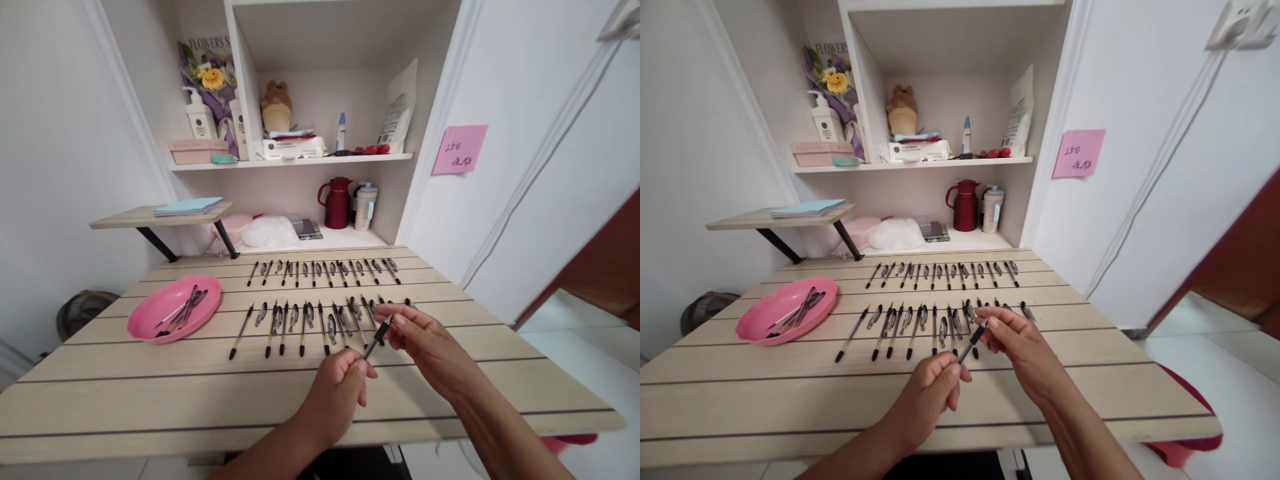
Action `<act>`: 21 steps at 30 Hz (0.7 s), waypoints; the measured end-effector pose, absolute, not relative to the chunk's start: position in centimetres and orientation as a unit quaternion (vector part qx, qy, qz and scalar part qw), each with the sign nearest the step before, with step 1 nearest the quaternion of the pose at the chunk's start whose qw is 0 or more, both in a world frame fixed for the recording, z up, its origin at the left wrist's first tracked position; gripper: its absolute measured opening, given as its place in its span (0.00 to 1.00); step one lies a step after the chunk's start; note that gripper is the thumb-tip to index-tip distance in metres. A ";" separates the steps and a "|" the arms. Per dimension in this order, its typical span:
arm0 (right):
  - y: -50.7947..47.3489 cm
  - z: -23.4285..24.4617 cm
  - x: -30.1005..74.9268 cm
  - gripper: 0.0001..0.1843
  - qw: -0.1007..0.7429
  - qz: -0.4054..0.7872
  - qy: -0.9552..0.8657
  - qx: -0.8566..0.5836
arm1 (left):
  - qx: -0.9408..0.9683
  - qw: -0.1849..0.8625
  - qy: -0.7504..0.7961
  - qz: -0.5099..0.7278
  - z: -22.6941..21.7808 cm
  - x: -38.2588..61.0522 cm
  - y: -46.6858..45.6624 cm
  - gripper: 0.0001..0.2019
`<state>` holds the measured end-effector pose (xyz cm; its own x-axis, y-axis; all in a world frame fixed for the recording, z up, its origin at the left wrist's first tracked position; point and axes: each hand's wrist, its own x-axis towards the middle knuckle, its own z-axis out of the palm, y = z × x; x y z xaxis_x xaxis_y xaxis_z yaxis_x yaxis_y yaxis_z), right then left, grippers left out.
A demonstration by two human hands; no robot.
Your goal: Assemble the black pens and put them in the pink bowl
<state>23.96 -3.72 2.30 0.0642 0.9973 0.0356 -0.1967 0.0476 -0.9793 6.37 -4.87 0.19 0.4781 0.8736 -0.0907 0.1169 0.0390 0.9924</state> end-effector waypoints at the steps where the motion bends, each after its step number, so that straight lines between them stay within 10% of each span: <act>1: -3.7 2.2 23.9 0.16 0.577 0.527 -0.436 -0.446 | 0.618 0.599 0.401 0.315 0.2 6.4 -4.9 0.13; 21: -3.2 1.3 23.8 0.12 0.593 0.561 -0.402 -0.414 | 0.627 0.591 0.402 0.308 -0.4 6.4 -4.6 0.12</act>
